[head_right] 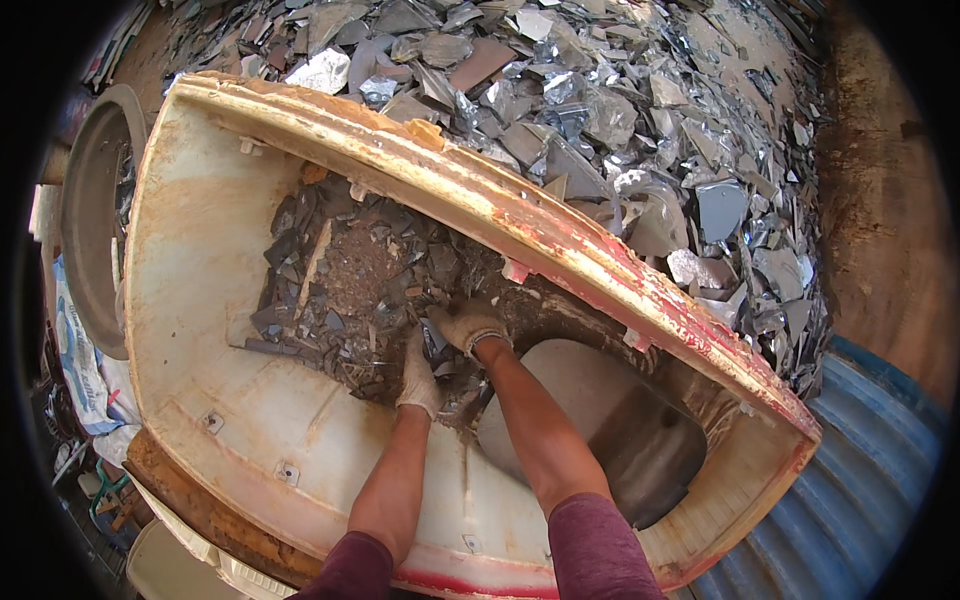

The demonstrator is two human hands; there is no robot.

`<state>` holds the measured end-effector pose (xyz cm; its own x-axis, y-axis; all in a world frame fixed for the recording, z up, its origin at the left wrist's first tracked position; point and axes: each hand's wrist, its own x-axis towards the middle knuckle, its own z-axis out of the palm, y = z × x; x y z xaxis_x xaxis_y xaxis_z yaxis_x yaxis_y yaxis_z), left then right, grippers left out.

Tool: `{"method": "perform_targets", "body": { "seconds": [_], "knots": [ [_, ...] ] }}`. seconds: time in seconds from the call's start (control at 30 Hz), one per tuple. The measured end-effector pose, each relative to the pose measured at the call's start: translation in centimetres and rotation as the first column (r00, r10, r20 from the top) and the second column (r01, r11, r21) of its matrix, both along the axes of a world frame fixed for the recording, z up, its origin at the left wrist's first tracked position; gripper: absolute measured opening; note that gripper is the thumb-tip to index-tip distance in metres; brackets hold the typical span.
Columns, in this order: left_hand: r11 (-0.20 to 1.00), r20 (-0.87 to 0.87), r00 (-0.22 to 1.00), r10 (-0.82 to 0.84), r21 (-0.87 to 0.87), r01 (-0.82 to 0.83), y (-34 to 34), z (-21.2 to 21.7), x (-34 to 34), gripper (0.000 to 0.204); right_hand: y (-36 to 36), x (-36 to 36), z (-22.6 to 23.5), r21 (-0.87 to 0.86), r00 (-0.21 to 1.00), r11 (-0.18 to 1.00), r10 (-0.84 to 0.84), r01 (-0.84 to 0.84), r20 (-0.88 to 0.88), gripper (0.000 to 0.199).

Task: The person sorts broken glass shards from a large white container, picking them up by hand and placing them into a sack. The person also moves a metal pan and a sack within the cluttered scrap yard environment.

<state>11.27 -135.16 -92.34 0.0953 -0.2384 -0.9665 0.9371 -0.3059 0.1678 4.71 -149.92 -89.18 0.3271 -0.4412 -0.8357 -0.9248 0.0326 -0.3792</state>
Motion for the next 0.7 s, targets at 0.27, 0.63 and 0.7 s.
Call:
{"method": "perform_targets", "body": {
  "seconds": [0.27, 0.63, 0.7],
  "knots": [
    [0.98, -0.169, 0.985, -0.021, -0.199, -0.013, -2.9, 4.3, -3.5, 0.047, -0.6, -5.7, -0.6, 0.392, 0.85, 0.844, -0.475, 0.367, 0.226, 0.054],
    [0.855, 0.0, 0.895, -0.445, -0.296, 0.425, 2.4, 8.6, -19.7, 0.041, 5.3, -27.6, 5.8, 0.291, 0.876, 0.902, -0.398, 0.319, 0.272, 0.043],
    [0.778, 0.023, 0.819, -0.574, -0.295, 0.554, 2.3, 9.6, -22.4, 0.046, 6.2, -31.4, 6.1, 0.254, 0.866, 0.891, -0.436, 0.376, 0.247, 0.04]
  ]
}}
